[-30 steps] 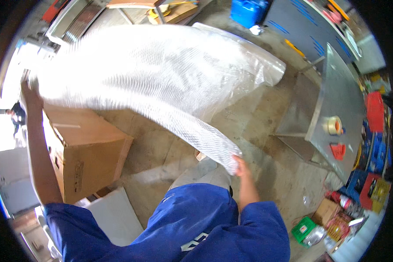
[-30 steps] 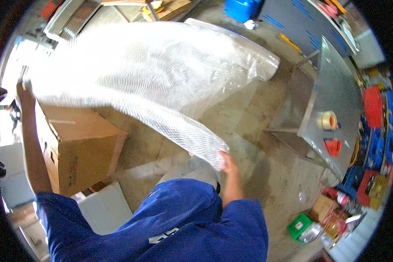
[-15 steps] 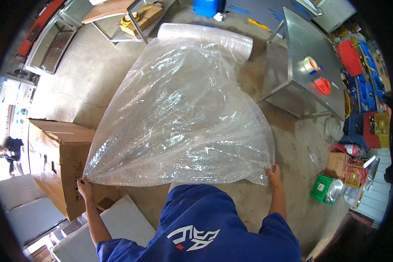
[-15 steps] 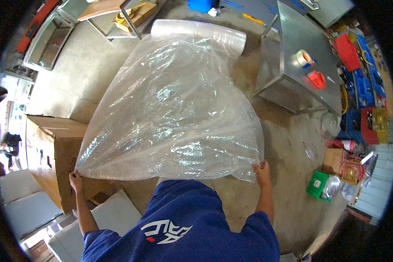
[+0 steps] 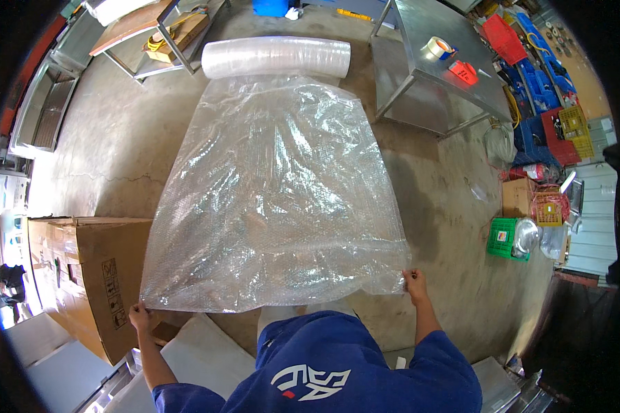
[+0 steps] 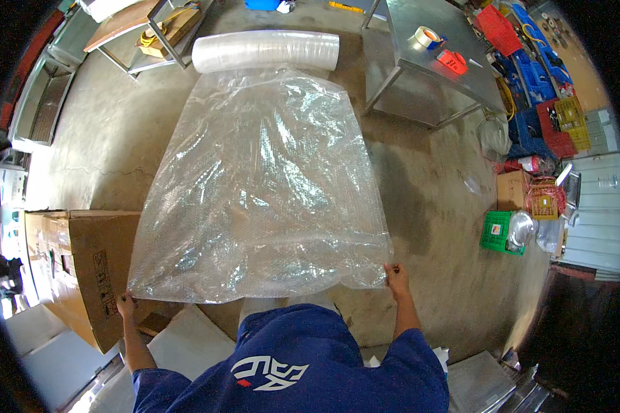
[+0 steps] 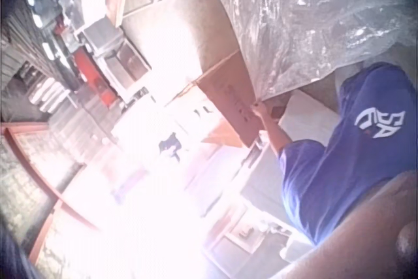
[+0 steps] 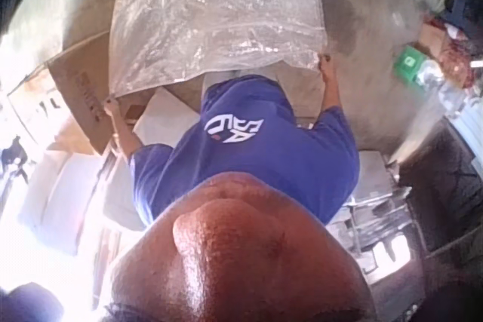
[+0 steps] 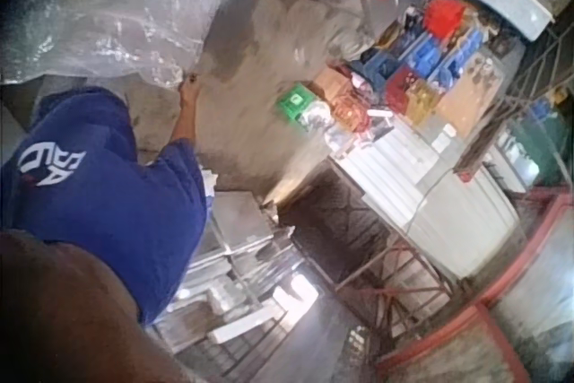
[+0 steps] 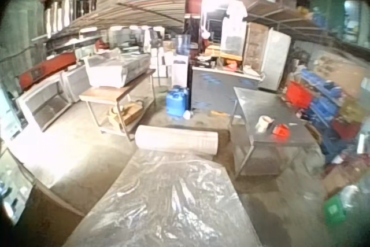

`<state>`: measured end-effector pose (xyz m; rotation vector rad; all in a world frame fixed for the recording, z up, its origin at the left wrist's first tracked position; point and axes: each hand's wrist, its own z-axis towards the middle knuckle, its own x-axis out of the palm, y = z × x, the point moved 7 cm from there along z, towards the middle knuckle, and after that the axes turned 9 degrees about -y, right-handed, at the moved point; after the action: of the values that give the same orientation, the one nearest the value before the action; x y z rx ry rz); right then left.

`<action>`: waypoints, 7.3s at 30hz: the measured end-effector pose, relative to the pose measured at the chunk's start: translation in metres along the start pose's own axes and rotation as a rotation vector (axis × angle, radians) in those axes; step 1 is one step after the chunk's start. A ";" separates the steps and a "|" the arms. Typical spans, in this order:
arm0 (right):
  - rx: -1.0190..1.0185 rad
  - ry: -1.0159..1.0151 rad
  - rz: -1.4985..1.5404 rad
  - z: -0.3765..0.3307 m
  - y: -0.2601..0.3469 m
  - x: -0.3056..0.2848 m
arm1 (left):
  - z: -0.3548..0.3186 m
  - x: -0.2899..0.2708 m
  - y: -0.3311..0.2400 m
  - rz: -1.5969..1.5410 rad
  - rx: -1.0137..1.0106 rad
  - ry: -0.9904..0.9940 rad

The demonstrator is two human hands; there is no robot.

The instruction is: The person wraps a large stainless steel appliance with bubble wrap and secures it with packing tape. They then retrieve a roll of bubble wrap, unroll a sheet, and place it over another appliance on a table.

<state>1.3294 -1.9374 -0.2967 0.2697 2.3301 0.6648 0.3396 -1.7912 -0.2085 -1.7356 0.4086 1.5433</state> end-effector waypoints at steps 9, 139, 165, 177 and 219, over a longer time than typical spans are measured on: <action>-0.045 0.139 0.009 -0.025 -0.078 0.049 | -0.040 0.035 0.017 0.222 -0.182 0.166; -0.032 0.661 0.330 -0.010 0.640 0.720 | 0.323 0.321 -0.574 -1.307 -0.631 0.300; -1.437 0.282 -0.573 0.415 0.704 1.035 | 0.439 0.942 -0.558 -0.004 0.472 0.024; -1.611 0.740 -0.423 0.403 0.669 1.187 | 0.448 0.939 -0.567 0.007 0.454 0.044; -1.287 0.540 -1.114 0.626 0.599 0.863 | 0.451 0.967 -0.552 0.161 0.551 0.010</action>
<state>1.1162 -0.8743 -0.8616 -1.7574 1.5503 1.4669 0.6085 -0.8705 -0.9324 -1.3016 0.9032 1.3616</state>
